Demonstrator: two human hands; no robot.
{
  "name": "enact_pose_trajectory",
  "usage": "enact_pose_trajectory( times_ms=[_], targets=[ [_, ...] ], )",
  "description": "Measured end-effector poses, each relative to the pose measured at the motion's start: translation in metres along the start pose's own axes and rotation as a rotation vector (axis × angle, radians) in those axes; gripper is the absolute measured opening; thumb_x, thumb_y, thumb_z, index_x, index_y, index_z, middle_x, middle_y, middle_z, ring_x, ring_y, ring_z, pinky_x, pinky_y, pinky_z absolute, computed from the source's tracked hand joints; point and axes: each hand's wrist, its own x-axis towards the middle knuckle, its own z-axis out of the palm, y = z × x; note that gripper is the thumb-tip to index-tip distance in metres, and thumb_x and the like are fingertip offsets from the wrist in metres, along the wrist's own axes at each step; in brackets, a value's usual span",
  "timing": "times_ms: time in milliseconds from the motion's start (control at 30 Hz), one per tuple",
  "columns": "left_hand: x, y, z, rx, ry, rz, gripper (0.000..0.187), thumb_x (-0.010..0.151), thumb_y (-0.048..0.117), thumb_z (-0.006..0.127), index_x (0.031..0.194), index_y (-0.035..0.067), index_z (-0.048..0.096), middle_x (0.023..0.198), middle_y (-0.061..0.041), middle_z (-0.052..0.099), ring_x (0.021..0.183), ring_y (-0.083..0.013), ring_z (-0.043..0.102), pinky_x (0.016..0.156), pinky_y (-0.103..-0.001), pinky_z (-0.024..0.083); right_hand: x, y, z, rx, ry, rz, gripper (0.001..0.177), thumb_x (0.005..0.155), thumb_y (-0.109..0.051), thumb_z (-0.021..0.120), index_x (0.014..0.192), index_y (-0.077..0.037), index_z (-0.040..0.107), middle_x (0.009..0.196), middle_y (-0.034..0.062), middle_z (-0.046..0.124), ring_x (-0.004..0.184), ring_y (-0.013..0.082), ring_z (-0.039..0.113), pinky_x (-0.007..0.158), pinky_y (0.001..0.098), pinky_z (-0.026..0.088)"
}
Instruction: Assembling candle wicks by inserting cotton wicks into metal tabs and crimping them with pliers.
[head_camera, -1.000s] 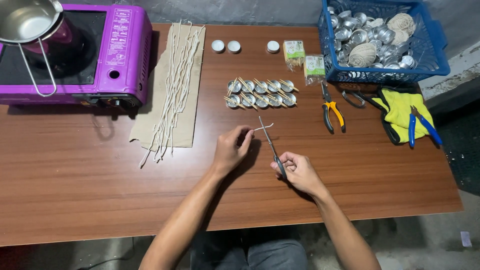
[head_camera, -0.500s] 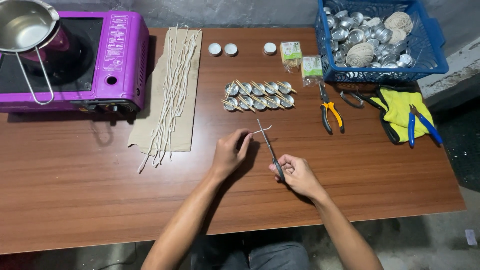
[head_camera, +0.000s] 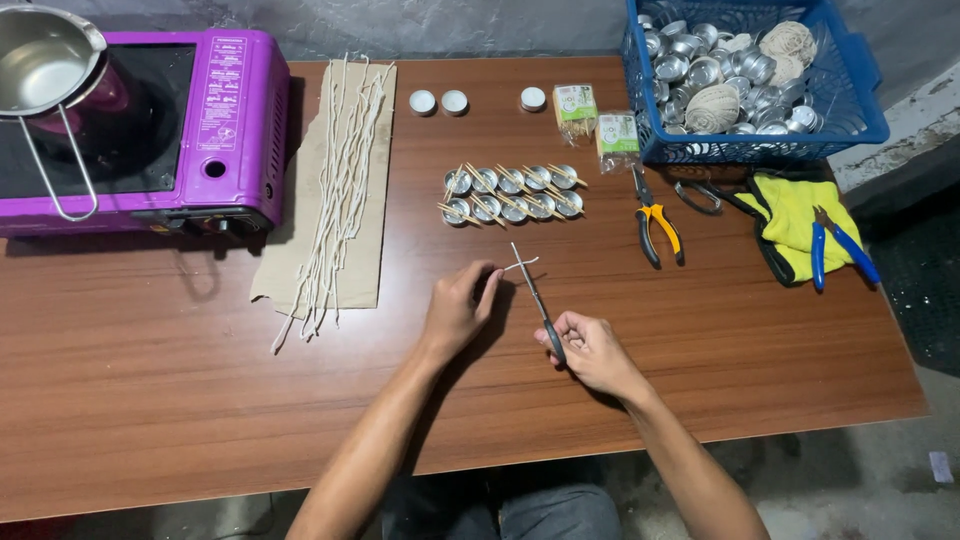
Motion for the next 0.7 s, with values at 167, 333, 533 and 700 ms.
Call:
enact_pose_trajectory(
  times_ms=[167,333,533,700],
  targets=[
    [0.001,0.002,-0.002,-0.002,-0.012,-0.002,0.006,0.097,0.014,0.070,0.100,0.009,0.071,0.078,-0.013,0.076,0.075,-0.0326,0.076,0.063,-0.037,0.061,0.002,0.002,0.000,0.001,0.002,0.009,0.025,0.093,-0.021,0.077,0.079,-0.001,0.069,0.056,0.0099,0.070,0.048,0.0106,0.061,0.043,0.0203,0.046],
    [0.000,0.001,-0.002,0.003,-0.022,-0.030,0.006,0.097,0.015,0.070,0.100,0.011,0.072,0.078,-0.012,0.076,0.075,-0.0312,0.076,0.064,-0.036,0.061,0.000,-0.002,0.000,-0.002,0.003,0.014,0.024,0.092,-0.019,0.077,0.078,-0.001,0.069,0.055,0.0096,0.069,0.047,0.0107,0.061,0.043,0.0203,0.046],
    [0.001,0.001,-0.001,0.021,-0.031,-0.048,0.006,0.096,0.015,0.070,0.099,0.009,0.071,0.079,-0.013,0.077,0.075,-0.0309,0.076,0.063,-0.036,0.061,0.003,0.004,-0.001,-0.015,0.005,-0.004,0.024,0.092,-0.019,0.077,0.078,-0.002,0.068,0.054,0.0095,0.069,0.047,0.0101,0.060,0.042,0.0204,0.047],
    [-0.001,-0.004,0.004,0.020,-0.010,-0.038,0.005,0.095,0.015,0.071,0.097,0.011,0.072,0.078,-0.013,0.076,0.076,-0.0314,0.076,0.063,-0.037,0.061,0.004,0.012,0.000,0.046,0.023,0.027,0.025,0.091,-0.018,0.079,0.079,-0.001,0.065,0.053,0.0103,0.067,0.039,0.0097,0.056,0.036,0.0185,0.043]
  ],
)
